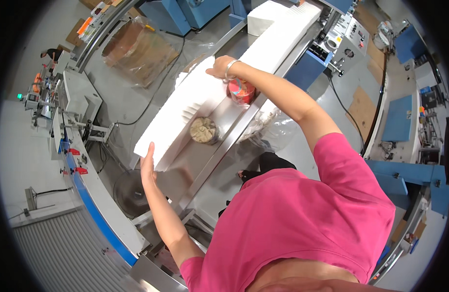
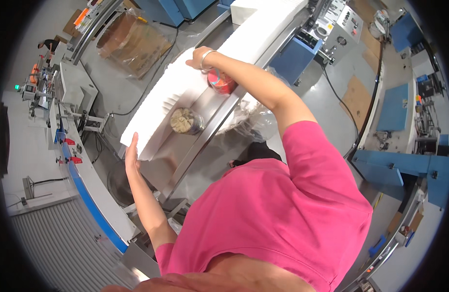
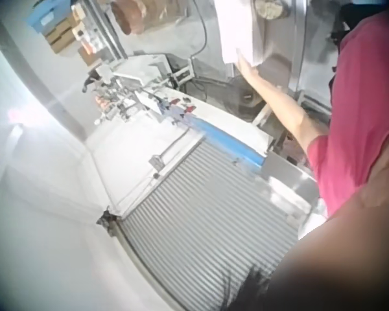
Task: Stacking white paper products from a conveyor belt onto a metal table in a factory setting.
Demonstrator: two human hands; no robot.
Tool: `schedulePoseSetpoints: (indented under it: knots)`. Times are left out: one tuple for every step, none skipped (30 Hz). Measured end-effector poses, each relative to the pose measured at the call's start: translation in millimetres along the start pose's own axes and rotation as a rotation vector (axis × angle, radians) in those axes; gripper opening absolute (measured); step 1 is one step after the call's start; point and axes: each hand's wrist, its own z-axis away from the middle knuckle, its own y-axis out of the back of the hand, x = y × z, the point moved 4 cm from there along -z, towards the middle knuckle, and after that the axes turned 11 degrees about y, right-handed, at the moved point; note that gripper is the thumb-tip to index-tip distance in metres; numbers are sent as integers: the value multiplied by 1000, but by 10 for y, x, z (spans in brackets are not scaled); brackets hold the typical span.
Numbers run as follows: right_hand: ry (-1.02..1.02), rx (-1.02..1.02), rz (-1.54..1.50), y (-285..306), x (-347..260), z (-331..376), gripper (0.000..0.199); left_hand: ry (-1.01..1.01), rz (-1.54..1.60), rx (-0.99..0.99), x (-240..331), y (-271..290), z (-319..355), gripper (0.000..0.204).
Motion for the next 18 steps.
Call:
schedulePoseSetpoints:
  knots:
    - [0,-24,20,17,17,1,60,-1,9,7,31,-34,8,82]
    - [1,-49,39,30,31,-5,61,12,-28,14,55,-62,6,85]
    - [-46,-24,40,41,63,14,58,25,-65,22,65,-82,9,87]
    - [-40,-25,42,7,29,79,58,25,-61,27,75,-110,2,87]
    - [-58,187,186,45,-45,162,56,31,-58,15,88,-127,-4,85]
    - [-77,400,327,67,-156,267,54,37,-56,4,95,-134,3,84]
    - [43,432,419,149,-442,392,50,36,-55,11,89,-111,22,84]
    - [193,381,339,62,-615,431,51,29,-74,32,97,-124,33,84]
    - [259,465,223,-52,-892,616,48,25,-92,54,84,-137,44,85]
    - [221,277,104,-272,-1097,774,63,-5,-68,26,144,-241,93,84]
    - [195,105,55,-212,-1433,1043,80,30,-51,25,104,-202,118,84]
    - [218,176,85,-410,-1504,1144,84,55,-45,8,142,-213,125,84]
    - [253,242,113,-613,-1544,1166,88,55,-26,-27,131,-195,96,82]
    - [245,248,112,-631,-1590,1187,88,52,-34,-32,100,-169,69,82]
    - [219,242,61,-639,-1605,1194,88,59,-16,-31,72,-147,44,81]
    - [206,236,6,-661,-1642,1187,89,66,4,-19,43,-99,50,80]
    - [216,262,-12,-707,-1648,1186,89,71,-12,9,50,-103,46,78]
    - [257,278,7,-746,-1672,1200,86,64,-21,5,42,-110,32,78]
